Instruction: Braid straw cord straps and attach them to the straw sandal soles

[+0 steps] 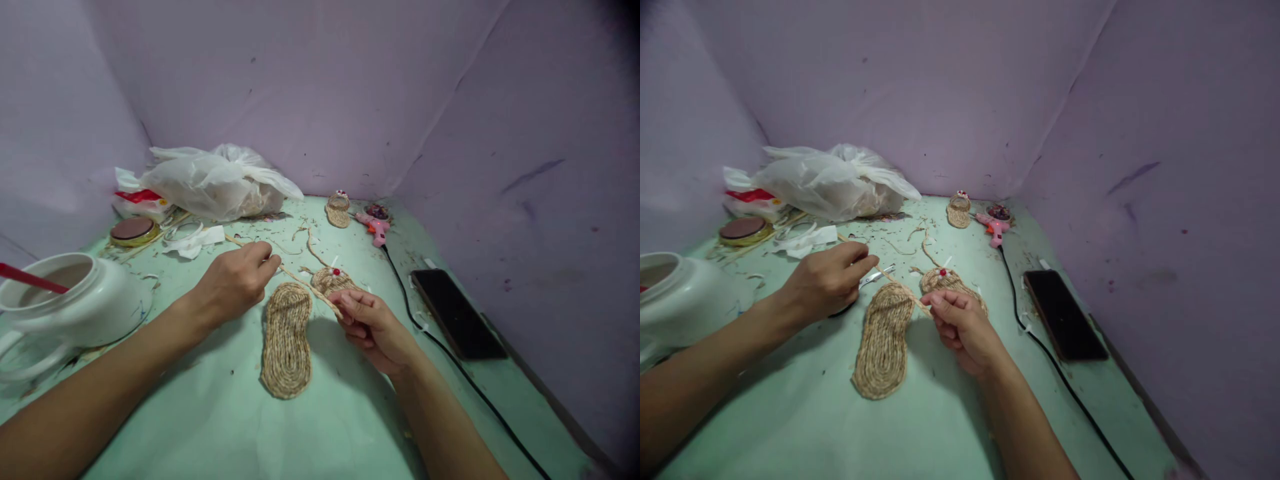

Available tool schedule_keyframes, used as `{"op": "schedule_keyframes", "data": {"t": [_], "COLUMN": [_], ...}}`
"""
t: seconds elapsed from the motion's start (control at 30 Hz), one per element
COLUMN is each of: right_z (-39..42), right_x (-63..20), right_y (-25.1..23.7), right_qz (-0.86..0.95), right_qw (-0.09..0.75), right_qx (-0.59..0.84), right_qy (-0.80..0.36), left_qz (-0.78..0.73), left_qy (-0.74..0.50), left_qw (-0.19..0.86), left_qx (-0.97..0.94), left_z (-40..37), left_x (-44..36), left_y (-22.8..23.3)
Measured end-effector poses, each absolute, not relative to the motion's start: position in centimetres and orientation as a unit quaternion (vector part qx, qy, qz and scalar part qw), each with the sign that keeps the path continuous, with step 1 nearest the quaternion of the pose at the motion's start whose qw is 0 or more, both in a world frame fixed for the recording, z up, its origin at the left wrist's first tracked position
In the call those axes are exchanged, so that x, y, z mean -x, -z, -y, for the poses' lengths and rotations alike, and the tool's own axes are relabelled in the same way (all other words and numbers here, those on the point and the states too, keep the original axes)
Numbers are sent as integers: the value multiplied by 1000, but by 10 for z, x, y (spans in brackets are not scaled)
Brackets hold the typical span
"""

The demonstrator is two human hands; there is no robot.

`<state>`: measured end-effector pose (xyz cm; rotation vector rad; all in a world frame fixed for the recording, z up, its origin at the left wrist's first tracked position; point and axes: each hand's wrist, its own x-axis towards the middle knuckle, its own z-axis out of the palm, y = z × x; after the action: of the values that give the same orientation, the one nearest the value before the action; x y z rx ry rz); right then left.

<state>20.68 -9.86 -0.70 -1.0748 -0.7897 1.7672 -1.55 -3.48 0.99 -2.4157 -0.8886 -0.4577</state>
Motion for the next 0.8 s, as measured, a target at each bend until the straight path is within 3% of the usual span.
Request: {"op": "schedule_keyframes", "data": {"t": [0.17, 0.33, 0.57, 0.67, 0.8], "right_z": [99, 101, 99, 96, 95], "right_x": [-208, -205, -200, -197, -194], "right_y": [6, 9, 19, 28, 36], "right_qz": [327, 418, 503, 556, 561], "right_qw": [416, 413, 458, 447, 447], "right_qx": [435, 468, 510, 522, 513], "right_qy": [-729, -660, -527, -468, -471], "left_qz": [318, 316, 370, 363, 350], "left_qy": [176, 185, 327, 340, 335], "left_qw": [278, 247, -22, -61, -75], "left_qx": [889, 897, 869, 865, 871], "left_z": [33, 36, 44, 44, 45], "left_x": [16, 14, 2, -1, -2], "left_y": [-9, -10, -6, 0, 5]}}
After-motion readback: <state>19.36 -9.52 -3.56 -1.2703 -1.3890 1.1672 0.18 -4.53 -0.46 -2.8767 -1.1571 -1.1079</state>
